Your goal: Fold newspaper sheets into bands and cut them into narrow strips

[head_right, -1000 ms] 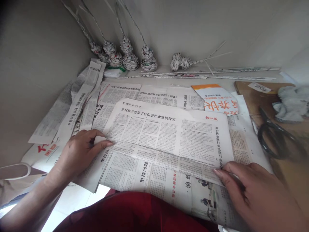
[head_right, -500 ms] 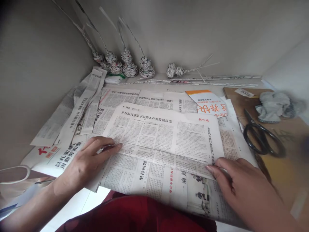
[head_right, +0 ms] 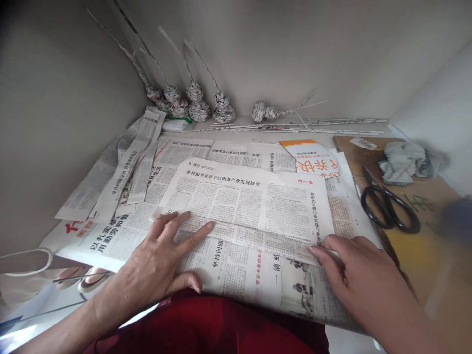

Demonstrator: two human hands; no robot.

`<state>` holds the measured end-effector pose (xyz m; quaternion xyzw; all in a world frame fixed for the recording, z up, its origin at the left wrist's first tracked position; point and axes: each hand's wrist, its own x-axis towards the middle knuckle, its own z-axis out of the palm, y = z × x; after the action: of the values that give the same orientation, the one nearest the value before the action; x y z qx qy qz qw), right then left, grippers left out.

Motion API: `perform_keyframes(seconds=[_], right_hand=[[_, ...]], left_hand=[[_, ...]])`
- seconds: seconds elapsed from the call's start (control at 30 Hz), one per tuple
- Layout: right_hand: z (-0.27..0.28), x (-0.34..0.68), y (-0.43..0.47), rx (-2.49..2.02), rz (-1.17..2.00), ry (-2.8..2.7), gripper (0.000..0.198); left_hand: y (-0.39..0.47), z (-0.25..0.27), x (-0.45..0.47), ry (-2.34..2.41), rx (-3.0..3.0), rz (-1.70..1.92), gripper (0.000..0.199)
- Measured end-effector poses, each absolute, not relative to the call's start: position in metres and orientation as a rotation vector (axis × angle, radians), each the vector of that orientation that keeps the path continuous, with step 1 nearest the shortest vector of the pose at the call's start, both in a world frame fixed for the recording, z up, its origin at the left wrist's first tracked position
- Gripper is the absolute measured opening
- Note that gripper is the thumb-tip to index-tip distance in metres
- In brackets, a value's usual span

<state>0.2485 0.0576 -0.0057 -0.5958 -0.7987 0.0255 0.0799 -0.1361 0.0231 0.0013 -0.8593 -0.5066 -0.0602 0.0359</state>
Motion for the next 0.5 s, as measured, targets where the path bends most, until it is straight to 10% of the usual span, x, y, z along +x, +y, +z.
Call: perform_keyframes(seconds=[0.5], right_hand=[[0.002, 0.239, 0.047, -1.791, -0.068, -2.359, 0.042]], left_hand=[[0.019, -0.014, -0.130, -1.285, -2.646, -0.249, 0.106]])
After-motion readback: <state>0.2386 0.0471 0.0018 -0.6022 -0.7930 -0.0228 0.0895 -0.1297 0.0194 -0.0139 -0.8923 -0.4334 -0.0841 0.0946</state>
